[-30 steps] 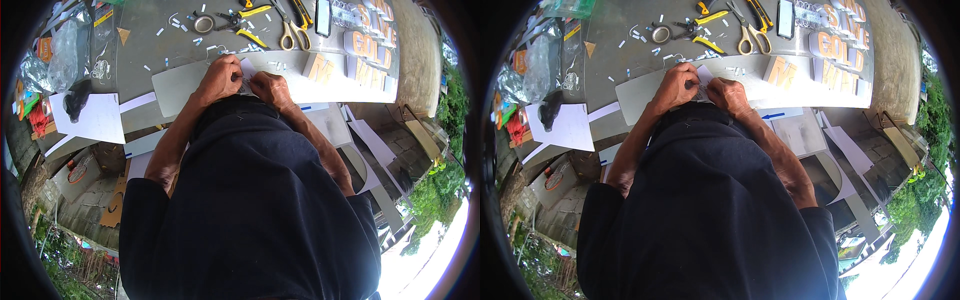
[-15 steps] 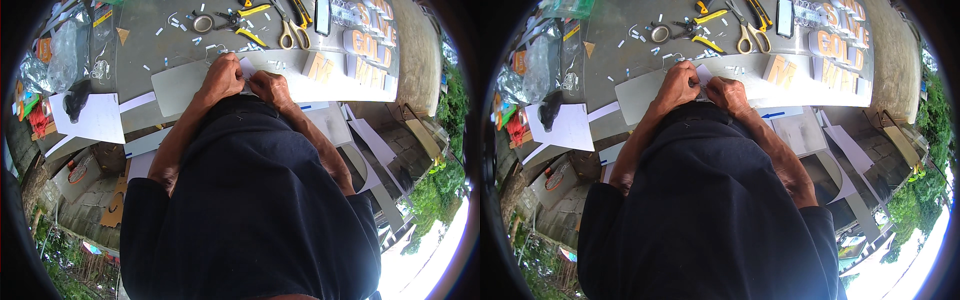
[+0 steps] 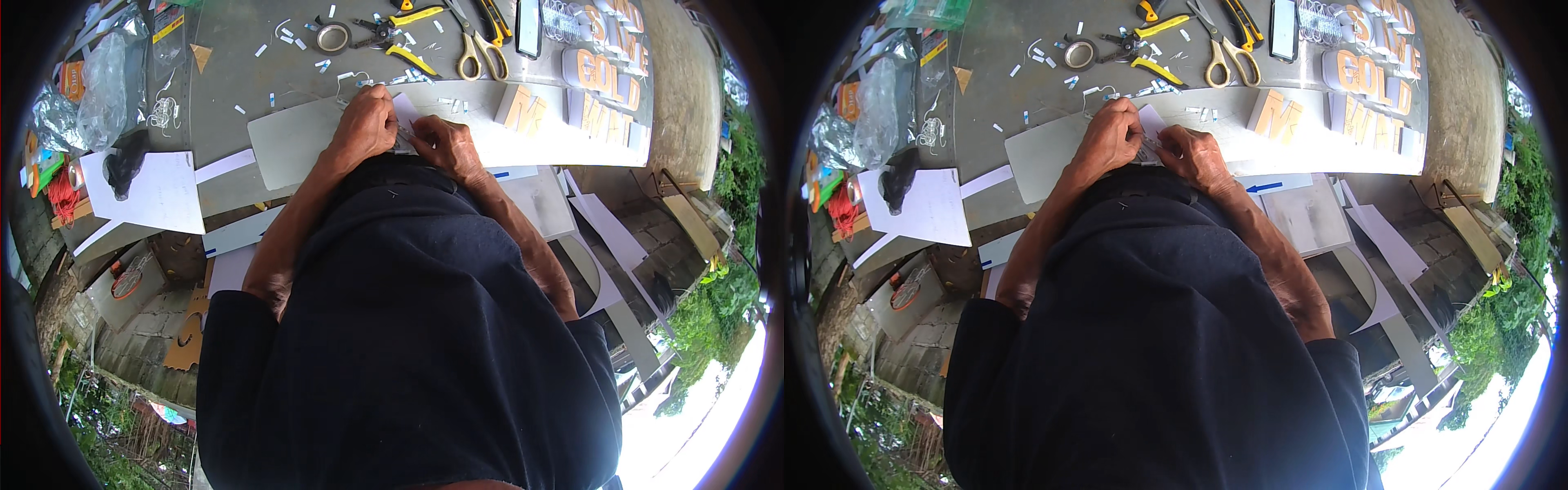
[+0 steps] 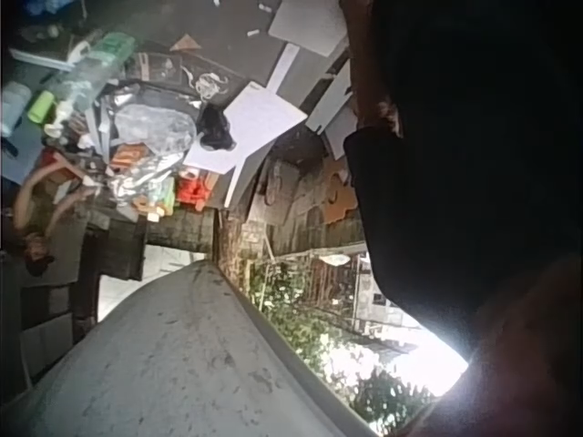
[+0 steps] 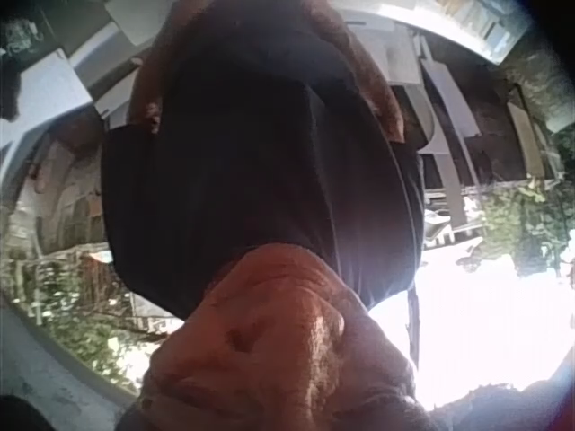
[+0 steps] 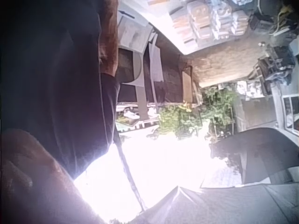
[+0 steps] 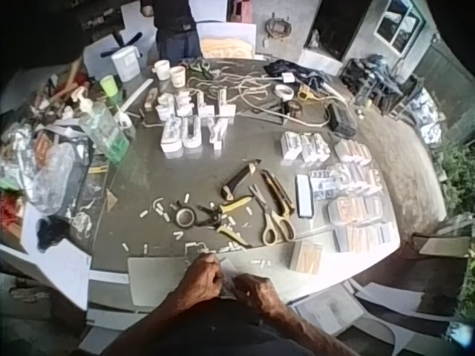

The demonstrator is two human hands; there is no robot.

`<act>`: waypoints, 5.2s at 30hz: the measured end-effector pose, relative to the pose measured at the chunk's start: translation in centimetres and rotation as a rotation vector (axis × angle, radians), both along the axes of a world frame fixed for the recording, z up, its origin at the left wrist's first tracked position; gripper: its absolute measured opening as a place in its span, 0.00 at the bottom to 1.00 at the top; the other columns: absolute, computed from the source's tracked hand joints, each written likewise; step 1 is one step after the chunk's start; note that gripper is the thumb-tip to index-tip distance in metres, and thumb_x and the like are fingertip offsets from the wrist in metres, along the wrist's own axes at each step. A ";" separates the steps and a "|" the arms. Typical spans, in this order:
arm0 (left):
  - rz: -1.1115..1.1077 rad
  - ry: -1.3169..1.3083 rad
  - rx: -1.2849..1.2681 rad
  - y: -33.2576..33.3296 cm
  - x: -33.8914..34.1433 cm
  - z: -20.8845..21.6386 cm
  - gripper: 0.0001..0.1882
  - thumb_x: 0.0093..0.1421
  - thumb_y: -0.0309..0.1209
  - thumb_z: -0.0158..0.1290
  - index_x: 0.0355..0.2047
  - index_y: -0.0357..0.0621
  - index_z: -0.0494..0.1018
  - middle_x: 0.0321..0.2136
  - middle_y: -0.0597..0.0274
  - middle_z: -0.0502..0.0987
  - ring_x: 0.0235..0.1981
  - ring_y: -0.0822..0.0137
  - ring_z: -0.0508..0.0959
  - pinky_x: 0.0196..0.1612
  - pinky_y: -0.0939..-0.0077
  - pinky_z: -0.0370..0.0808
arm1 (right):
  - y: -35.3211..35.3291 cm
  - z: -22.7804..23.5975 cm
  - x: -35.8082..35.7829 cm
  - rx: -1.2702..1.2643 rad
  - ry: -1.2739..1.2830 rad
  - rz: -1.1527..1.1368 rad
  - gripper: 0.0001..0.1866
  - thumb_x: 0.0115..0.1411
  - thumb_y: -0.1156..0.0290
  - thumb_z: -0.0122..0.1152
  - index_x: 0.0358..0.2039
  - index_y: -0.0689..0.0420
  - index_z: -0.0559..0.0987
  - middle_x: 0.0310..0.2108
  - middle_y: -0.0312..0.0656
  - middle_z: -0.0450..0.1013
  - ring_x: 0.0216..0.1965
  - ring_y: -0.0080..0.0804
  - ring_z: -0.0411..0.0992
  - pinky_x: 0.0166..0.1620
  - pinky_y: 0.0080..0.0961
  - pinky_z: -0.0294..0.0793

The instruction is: The recorder is assembling and detailing cutout letters for a sign, peeling backings and applying adhesive components.

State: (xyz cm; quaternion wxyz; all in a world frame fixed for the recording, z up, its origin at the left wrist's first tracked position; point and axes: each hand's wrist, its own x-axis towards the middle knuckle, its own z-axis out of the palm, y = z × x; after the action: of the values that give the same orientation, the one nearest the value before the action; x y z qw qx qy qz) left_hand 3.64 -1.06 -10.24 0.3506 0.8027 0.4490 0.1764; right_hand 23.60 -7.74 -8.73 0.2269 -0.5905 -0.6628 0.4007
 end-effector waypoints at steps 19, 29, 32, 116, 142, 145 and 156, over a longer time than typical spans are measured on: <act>0.006 -0.005 0.012 -0.2 0.1 0.2 0.02 0.47 0.20 0.61 0.22 0.37 0.78 0.36 0.54 0.76 0.45 0.53 0.76 0.51 0.63 0.73 | 0.9 0.4 0.7 -0.028 0.063 0.075 0.08 0.61 0.71 0.66 0.40 0.59 0.84 0.35 0.45 0.81 0.32 0.37 0.81 0.39 0.31 0.79; -0.007 0.010 0.015 -0.2 0.1 0.4 0.02 0.47 0.20 0.61 0.23 0.37 0.79 0.36 0.55 0.76 0.45 0.53 0.76 0.51 0.63 0.73 | 1.2 0.7 0.6 0.050 0.025 0.142 0.06 0.60 0.74 0.63 0.37 0.59 0.83 0.33 0.47 0.79 0.34 0.48 0.80 0.39 0.38 0.79; -0.024 -0.030 -0.011 -0.2 -0.1 0.7 0.03 0.48 0.19 0.61 0.24 0.37 0.78 0.36 0.56 0.76 0.44 0.54 0.76 0.51 0.63 0.72 | 1.2 0.6 0.8 0.062 0.004 0.167 0.08 0.60 0.74 0.64 0.40 0.59 0.83 0.33 0.47 0.80 0.34 0.44 0.81 0.38 0.35 0.79; -0.136 -0.114 0.015 0.1 -1.3 0.8 0.07 0.49 0.21 0.63 0.30 0.43 0.82 0.36 0.62 0.75 0.45 0.58 0.76 0.51 0.64 0.74 | 0.9 -0.1 -0.3 0.103 -0.018 0.126 0.04 0.56 0.76 0.63 0.30 0.59 0.76 0.29 0.47 0.74 0.32 0.51 0.77 0.36 0.41 0.77; 0.018 -0.098 -0.040 0.1 -0.1 0.7 0.06 0.51 0.23 0.64 0.30 0.40 0.80 0.30 0.57 0.78 0.34 0.58 0.80 0.41 0.66 0.77 | 1.6 0.9 0.0 -0.163 0.046 -0.062 0.08 0.61 0.71 0.62 0.38 0.61 0.82 0.32 0.50 0.81 0.34 0.46 0.82 0.40 0.37 0.79; 0.030 -0.100 -0.047 0.2 -0.1 0.7 0.07 0.50 0.22 0.65 0.30 0.40 0.80 0.30 0.57 0.78 0.34 0.57 0.80 0.40 0.66 0.77 | 1.2 1.2 0.0 -0.100 0.047 -0.035 0.08 0.61 0.71 0.63 0.38 0.61 0.82 0.32 0.49 0.81 0.34 0.46 0.82 0.41 0.37 0.79; 0.005 -0.073 -0.061 0.2 0.1 1.0 0.09 0.49 0.21 0.65 0.31 0.40 0.79 0.32 0.56 0.78 0.36 0.55 0.79 0.40 0.64 0.76 | 1.2 -0.1 -0.5 -0.068 0.003 -0.086 0.09 0.57 0.70 0.67 0.35 0.61 0.82 0.31 0.49 0.81 0.32 0.46 0.81 0.40 0.37 0.79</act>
State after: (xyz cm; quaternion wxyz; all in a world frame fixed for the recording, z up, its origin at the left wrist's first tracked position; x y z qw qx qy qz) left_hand 3.69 -0.84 -9.24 0.3904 0.7837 0.4430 0.1926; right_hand 23.12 -6.50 -8.83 0.2249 -0.6250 -0.6226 0.4137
